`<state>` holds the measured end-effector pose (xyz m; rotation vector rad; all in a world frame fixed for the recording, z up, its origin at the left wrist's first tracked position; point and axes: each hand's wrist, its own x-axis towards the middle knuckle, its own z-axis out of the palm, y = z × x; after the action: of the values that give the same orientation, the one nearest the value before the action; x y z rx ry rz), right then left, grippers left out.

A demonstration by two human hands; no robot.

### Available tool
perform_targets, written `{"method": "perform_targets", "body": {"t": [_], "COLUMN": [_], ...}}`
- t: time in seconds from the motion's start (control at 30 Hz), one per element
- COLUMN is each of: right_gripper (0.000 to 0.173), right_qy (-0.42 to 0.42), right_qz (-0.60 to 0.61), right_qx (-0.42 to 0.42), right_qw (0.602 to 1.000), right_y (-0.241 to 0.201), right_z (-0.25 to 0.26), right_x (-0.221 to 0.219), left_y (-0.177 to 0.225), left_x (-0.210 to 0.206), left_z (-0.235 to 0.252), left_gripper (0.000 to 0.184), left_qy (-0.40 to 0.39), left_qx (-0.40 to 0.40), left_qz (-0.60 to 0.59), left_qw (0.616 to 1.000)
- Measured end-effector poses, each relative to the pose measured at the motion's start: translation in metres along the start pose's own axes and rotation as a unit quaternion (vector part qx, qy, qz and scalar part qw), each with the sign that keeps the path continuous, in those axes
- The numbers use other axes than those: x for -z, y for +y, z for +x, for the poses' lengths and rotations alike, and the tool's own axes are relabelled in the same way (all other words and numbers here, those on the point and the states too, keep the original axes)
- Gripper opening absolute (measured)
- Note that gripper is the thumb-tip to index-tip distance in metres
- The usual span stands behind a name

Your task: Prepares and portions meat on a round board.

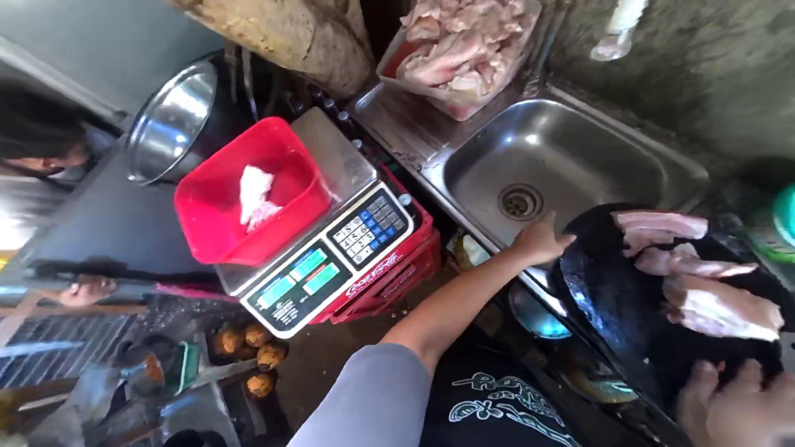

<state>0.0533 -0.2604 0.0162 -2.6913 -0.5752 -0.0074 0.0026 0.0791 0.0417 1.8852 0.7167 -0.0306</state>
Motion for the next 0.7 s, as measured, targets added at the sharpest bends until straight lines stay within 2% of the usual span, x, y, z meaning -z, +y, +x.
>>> {"method": "perform_targets", "body": {"t": [0.17, 0.27, 0.37, 0.43, 0.5, 0.6, 0.67, 0.7], "right_gripper": [0.063, 0.063, 0.063, 0.063, 0.061, 0.045, 0.030, 0.028], "right_qy": [0.006, 0.026, 0.005, 0.003, 0.013, 0.044, 0.062, 0.063], "right_qz": [0.001, -0.019, -0.018, -0.020, -0.033, -0.006, 0.037, 0.057], "right_qx": [-0.056, -0.072, -0.080, -0.076, -0.059, 0.002, 0.105, 0.166], "right_qw": [0.998, 0.997, 0.997, 0.997, 0.998, 0.999, 0.992, 0.982], "right_y": [-0.010, -0.008, -0.009, -0.009, -0.011, -0.056, -0.118, -0.153], "right_z": [-0.009, -0.011, -0.010, -0.013, -0.015, -0.004, 0.002, 0.002], "right_x": [-0.006, -0.015, -0.010, -0.009, -0.005, 0.035, 0.085, 0.115], "left_y": [-0.002, -0.001, -0.008, -0.012, -0.011, 0.001, 0.012, 0.019], "left_x": [-0.026, -0.025, -0.022, -0.017, -0.013, -0.004, -0.005, -0.008], "left_z": [0.018, 0.017, 0.016, 0.010, 0.006, 0.004, 0.000, -0.001], "left_gripper": [0.063, 0.059, 0.059, 0.063, 0.065, 0.062, 0.052, 0.046], "left_qy": [-0.024, -0.045, -0.057, -0.055, -0.032, -0.006, 0.028, 0.040], "left_qx": [-0.018, -0.023, -0.035, -0.020, -0.005, -0.059, -0.130, -0.169], "left_qz": [-0.043, -0.081, -0.092, -0.075, -0.003, 0.099, 0.130, 0.141], "left_qw": [0.999, 0.995, 0.994, 0.996, 0.999, 0.993, 0.982, 0.975]}}
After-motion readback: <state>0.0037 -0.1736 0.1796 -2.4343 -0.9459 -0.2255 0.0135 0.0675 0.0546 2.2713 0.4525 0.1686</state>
